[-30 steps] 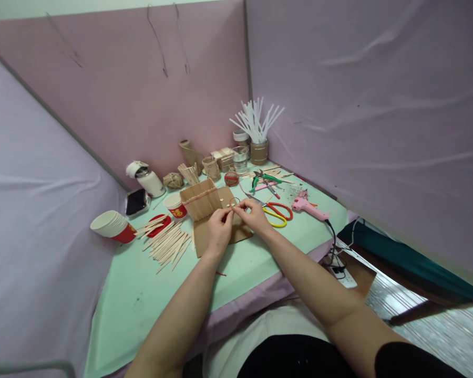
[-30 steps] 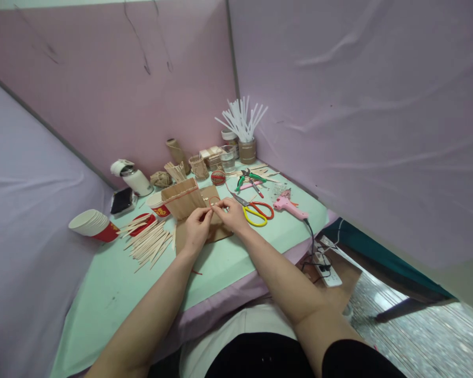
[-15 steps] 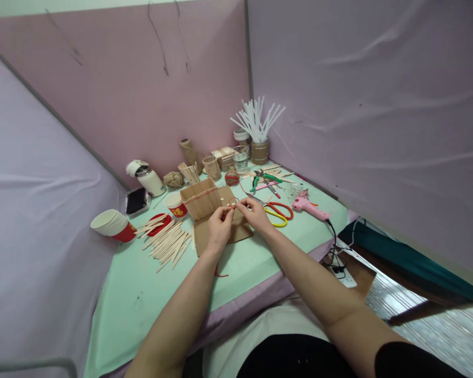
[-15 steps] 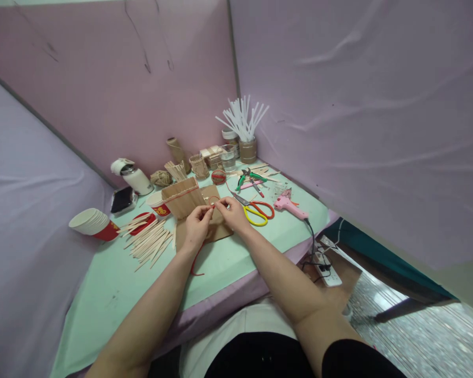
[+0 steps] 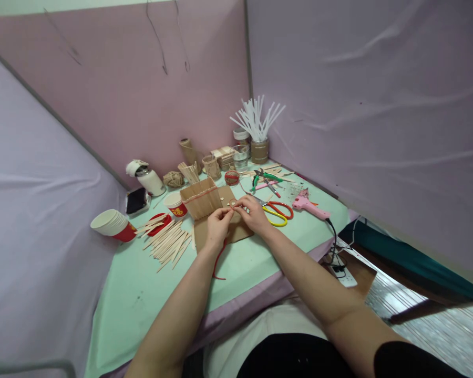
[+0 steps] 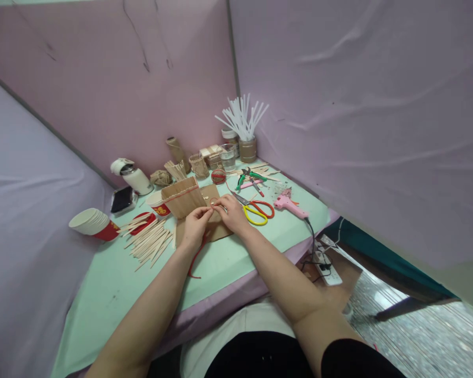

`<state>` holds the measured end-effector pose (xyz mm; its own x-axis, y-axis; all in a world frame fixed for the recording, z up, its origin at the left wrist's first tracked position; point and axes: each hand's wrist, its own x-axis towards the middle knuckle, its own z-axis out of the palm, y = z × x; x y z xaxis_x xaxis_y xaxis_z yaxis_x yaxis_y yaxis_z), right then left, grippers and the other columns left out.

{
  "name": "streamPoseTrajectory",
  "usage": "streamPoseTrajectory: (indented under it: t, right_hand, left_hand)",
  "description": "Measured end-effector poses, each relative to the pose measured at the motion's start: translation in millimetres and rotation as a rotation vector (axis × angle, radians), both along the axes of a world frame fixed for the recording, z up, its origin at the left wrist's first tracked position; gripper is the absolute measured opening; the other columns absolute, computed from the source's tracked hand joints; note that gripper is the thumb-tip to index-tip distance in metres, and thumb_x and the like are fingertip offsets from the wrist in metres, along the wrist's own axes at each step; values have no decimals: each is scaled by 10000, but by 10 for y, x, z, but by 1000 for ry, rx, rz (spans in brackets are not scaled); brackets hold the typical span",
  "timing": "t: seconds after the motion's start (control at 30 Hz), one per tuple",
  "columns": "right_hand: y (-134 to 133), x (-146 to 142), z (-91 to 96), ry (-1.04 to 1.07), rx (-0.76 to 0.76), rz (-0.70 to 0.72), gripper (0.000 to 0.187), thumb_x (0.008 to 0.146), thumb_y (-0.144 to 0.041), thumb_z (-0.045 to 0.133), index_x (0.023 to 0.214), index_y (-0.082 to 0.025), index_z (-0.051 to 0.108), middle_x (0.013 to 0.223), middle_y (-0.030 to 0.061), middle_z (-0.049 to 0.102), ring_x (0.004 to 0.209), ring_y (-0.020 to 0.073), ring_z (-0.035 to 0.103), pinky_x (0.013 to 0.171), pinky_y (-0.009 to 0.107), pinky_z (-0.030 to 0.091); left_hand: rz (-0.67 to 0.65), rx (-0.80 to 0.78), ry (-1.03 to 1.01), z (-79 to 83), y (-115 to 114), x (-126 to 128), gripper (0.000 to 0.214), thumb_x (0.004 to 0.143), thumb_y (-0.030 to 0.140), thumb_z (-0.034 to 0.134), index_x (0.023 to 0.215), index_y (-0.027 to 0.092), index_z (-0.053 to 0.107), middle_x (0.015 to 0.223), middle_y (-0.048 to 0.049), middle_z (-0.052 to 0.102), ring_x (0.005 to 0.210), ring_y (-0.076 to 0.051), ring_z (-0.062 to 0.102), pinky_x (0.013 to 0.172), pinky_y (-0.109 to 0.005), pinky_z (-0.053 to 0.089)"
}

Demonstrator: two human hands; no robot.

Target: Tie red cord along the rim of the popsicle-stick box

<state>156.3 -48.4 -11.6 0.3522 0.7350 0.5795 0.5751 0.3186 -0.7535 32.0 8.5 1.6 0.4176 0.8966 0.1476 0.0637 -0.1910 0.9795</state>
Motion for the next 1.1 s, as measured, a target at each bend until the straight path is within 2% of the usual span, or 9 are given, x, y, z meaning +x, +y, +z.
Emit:
streamPoseTrajectory:
  t: [0.3, 0.5, 0.63, 0.8, 1.0, 1.1]
  right_hand:
    - [68, 31, -81, 200, -109, 14, 229, 843, -363, 463, 745, -207, 598, 754, 4, 614, 783, 158, 540, 709, 270, 392]
    - [63, 20, -83, 222, -99, 4, 259, 833, -411, 473, 777, -200, 613, 754, 3, 620, 742, 146, 534, 674, 261, 393]
    - [52, 14, -58, 241, -65, -3, 260, 809, -422, 510, 767, -191, 621, 740, 4, 615, 703, 139, 526, 663, 264, 395]
    - [46, 9, -39, 278, -47, 5, 265, 800, -427, 519, 756, -185, 616, 741, 7, 616, 673, 131, 519, 630, 258, 389]
    - [58, 11, -59, 293, -58, 15, 278, 809, -434, 509, 748, -182, 609, 715, -2, 611, 673, 127, 516, 638, 248, 386]
    - [53, 10, -58, 286, -67, 18, 275, 813, -430, 507, 752, -183, 610, 718, -2, 608, 664, 126, 507, 632, 248, 385]
  left_hand:
    - [-44, -43, -9, 9, 12, 2, 183, 652, 309, 665, 746, 155, 692, 772, -41, 678, 706, -141, 565, 671, -241, 406]
    - [-60, -42, -41, -12, 28, 10, 179, 660, 311, 659, 749, 158, 684, 797, -41, 678, 738, -146, 574, 714, -251, 414]
    - [-63, -45, -41, -24, 14, 4, 198, 672, 327, 649, 771, 159, 679, 762, -31, 662, 691, -131, 560, 645, -232, 415]
    - [-142, -148, -52, -18, 13, -4, 228, 652, 339, 663, 775, 147, 671, 694, -17, 625, 637, -115, 545, 594, -220, 420]
    - [-165, -337, -199, 36, 23, 17, 254, 619, 353, 675, 690, 109, 673, 652, -49, 642, 611, -114, 557, 588, -220, 419]
    - [-203, -370, -193, 59, 6, 11, 271, 610, 352, 701, 695, 96, 671, 658, -62, 638, 584, -99, 537, 560, -211, 402]
